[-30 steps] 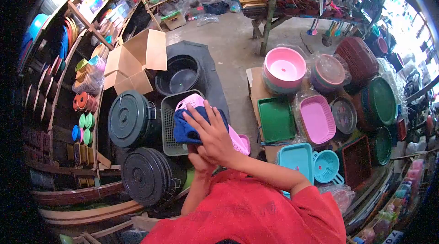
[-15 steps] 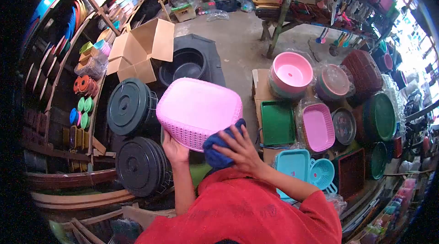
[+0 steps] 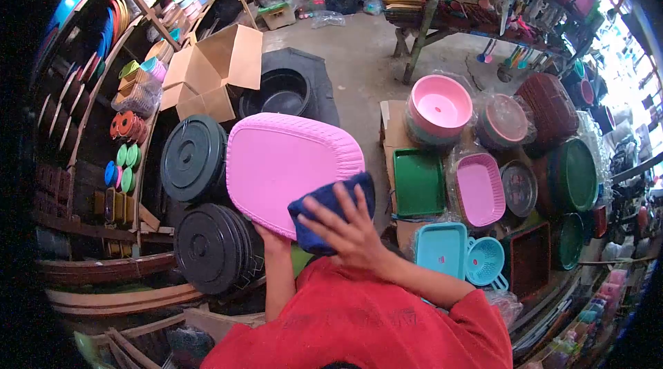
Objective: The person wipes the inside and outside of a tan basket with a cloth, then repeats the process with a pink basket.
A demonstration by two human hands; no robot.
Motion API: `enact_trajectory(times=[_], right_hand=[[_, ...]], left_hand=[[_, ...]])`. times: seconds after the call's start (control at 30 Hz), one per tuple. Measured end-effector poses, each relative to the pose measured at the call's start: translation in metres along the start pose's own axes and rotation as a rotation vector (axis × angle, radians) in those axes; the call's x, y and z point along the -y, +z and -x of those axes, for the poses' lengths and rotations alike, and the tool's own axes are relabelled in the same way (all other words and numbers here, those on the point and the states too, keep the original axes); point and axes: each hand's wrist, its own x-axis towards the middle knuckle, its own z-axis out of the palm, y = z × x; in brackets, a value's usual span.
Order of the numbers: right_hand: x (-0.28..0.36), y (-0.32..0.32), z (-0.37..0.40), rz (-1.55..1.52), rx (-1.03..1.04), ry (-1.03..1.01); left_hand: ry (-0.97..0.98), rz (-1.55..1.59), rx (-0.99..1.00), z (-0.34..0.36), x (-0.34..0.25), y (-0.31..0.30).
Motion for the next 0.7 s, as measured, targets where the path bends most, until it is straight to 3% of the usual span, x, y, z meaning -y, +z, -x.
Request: enact_trajectory(times=[0.13,0.23,0.27,0.3,0.4,0.5,0.57,0.63,0.67,0.7], right_hand=[[0.025,0.012,0.003,0.037,0.217,-0.001],[0.019,-0.001,-0.011,-0.058,0.292,0.006],[0.011,-0.007,-0.017,-0.107,0.306,0.035],[-0.005,-0.006,-0.024,0.01,0.2,0.042],[-0.047,-0.019,-0.044,0.118,0.073,0.291],[-0.065,-0.005,-0.049,-0.035,-0.059,0.394],[-0.041,0.002,-0.045,0.018,0.008,0.294],[-0.004,0.01,-0.036,0.012,0.162,0.115],[0.013,0.014,-0.032,-0.048,0.249,0.028],[0.027,0.013,-0.032,-0.026,0.314,-0.069]], left_hand=[[-0.084,0.112,-0.053,0.007,-0.018,0.02],[0.059,-0.077,-0.09,0.009,-0.017,0.028],[0.012,0.085,0.023,0.011,-0.019,0.037],[-0.035,0.248,0.134,0.014,-0.02,0.041],[-0.054,0.186,0.156,0.012,-0.018,0.027],[-0.065,0.175,0.077,0.016,-0.004,0.033],[-0.036,0.168,0.073,0.014,-0.001,0.047],[-0.156,0.216,0.185,0.022,-0.009,0.072],[-0.206,0.353,0.428,0.012,0.017,0.015],[-0.205,0.351,0.425,0.014,0.019,0.016]])
